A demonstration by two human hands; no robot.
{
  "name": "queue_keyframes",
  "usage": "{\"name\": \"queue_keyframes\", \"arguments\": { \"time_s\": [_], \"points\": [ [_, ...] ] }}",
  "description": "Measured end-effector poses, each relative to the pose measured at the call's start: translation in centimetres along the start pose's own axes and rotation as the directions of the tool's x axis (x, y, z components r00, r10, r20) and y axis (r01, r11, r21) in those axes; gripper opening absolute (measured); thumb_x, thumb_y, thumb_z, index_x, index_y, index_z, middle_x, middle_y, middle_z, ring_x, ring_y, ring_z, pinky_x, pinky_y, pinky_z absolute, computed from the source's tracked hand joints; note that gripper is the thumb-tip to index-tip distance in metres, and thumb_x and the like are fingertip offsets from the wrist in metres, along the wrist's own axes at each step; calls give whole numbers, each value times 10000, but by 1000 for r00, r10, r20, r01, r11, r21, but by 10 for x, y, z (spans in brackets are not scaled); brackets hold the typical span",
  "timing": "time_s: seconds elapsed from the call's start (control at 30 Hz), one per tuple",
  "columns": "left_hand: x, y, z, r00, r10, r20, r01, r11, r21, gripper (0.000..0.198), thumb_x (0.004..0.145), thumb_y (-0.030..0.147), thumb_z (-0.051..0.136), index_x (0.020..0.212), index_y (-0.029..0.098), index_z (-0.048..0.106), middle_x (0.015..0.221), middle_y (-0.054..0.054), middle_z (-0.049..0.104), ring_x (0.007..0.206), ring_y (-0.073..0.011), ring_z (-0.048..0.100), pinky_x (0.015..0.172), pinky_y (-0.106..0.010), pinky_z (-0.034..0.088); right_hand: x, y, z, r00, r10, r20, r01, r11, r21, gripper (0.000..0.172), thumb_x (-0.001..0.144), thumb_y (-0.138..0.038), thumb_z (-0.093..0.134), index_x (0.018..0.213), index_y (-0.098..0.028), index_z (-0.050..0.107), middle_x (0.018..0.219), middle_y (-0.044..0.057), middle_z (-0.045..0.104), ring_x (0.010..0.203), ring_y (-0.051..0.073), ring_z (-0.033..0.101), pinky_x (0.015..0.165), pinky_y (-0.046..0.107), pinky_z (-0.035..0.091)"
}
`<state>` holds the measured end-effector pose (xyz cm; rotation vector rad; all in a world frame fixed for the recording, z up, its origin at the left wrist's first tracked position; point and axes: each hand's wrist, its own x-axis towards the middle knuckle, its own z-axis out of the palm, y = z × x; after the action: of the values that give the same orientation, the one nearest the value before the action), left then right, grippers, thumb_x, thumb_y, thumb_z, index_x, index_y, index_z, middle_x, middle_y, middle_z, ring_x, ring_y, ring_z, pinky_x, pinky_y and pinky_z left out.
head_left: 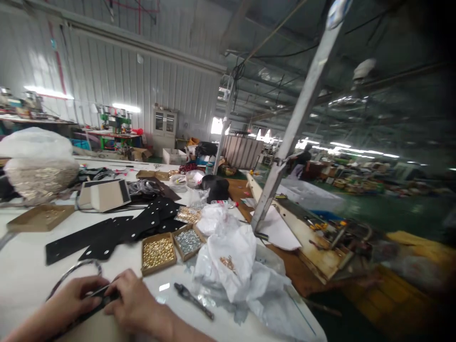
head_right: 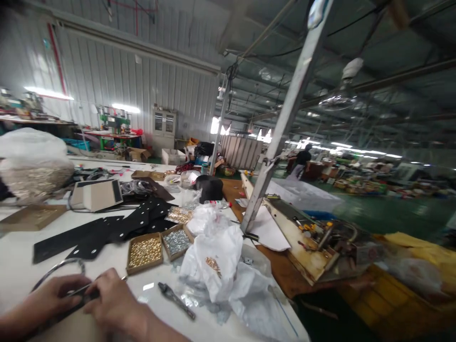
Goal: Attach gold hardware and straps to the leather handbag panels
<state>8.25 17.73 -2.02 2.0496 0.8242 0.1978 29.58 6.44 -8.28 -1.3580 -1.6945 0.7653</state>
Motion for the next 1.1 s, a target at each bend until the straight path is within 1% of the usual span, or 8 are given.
{"name": "queue_keyframes", "arguments": {
  "time_s": [0.07, 0.13, 0.27, 0.43, 0.57, 0.77, 0.9, 1.1],
  "points": [
    [-21, 20, -6, 999, -5, -41, 2, 998, -68, 435, 740, 649, 796, 1061, 382, 918, 1079, 31, 893, 1108, -345, 776, 1022, -392, 574, -8, -25, -6, 997, -74, -4, 74, 997, 24, 383, 836, -179, 891, 1184, -276, 762, 1352, 55, 636, 1226, 273, 690, 1122, 420, 574],
    [-35, 38, -10, 995, -33, -90, 25, 996, -87, 450, 734, 563, 847, 1068, 268, 909, 1041, -22, 875, 1063, -315, 758, 980, -363, 568, -13, -48, -14, 990, -141, -16, 141, 989, 35, 341, 872, -103, 779, 1176, -253, 738, 1325, 72, 631, 1270, 274, 658, 1164, 438, 548],
    [-43, 40, -23, 992, -39, -120, 16, 983, -184, 476, 738, 424, 904, 1108, 127, 874, 937, -58, 805, 867, -218, 689, 827, -307, 532, -9, -65, -21, 962, -272, -10, 272, 961, 45, 259, 1005, -179, 668, 1244, -253, 733, 1362, 122, 632, 1338, 318, 630, 1220, 512, 514],
    [-57, 30, -35, 997, -59, -42, 51, 983, -177, 516, 676, 325, 996, 1137, 175, 818, 819, 41, 637, 728, -145, 564, 657, -242, 412, -10, -74, -15, 945, -324, 46, 324, 946, 7, 219, 1062, -303, 665, 1260, -285, 758, 1418, 135, 655, 1402, 351, 633, 1230, 543, 536],
    [-71, 22, -31, 998, -51, -31, 38, 947, -319, 583, 659, 357, 1039, 1170, 209, 799, 805, 69, 546, 700, -128, 509, 631, -231, 371, -14, -77, -10, 950, -305, 58, 308, 951, -31, 221, 1066, -345, 677, 1258, -294, 774, 1450, 136, 661, 1422, 362, 635, 1255, 571, 535],
    [-76, 3, -17, 993, -95, -70, 56, 904, -423, 616, 657, 287, 1018, 1240, 234, 826, 829, 59, 568, 766, -144, 553, 678, -235, 427, -14, -63, -1, 969, -226, 95, 227, 974, 7, 243, 1074, -422, 698, 1271, -299, 769, 1499, 140, 637, 1406, 366, 644, 1139, 570, 637],
    [-72, -1, -15, 990, -99, -100, 51, 914, -404, 597, 666, 281, 988, 1239, 241, 826, 879, 45, 597, 804, -157, 581, 676, -241, 443, -15, -65, -2, 966, -240, 95, 241, 971, -3, 332, 1101, -423, 665, 1413, -331, 725, 1564, 131, 618, 1457, 358, 624, 1091, 540, 667],
    [-73, -1, -13, 994, -41, -99, 1, 929, -371, 549, 683, 246, 937, 1219, 239, 819, 858, 43, 604, 795, -163, 583, 670, -247, 440, -14, -64, -5, 949, -287, 131, 297, 952, -66, 279, 1114, -449, 676, 1355, -341, 767, 1566, 126, 619, 1457, 368, 628, 1155, 565, 641]
  ]
}}
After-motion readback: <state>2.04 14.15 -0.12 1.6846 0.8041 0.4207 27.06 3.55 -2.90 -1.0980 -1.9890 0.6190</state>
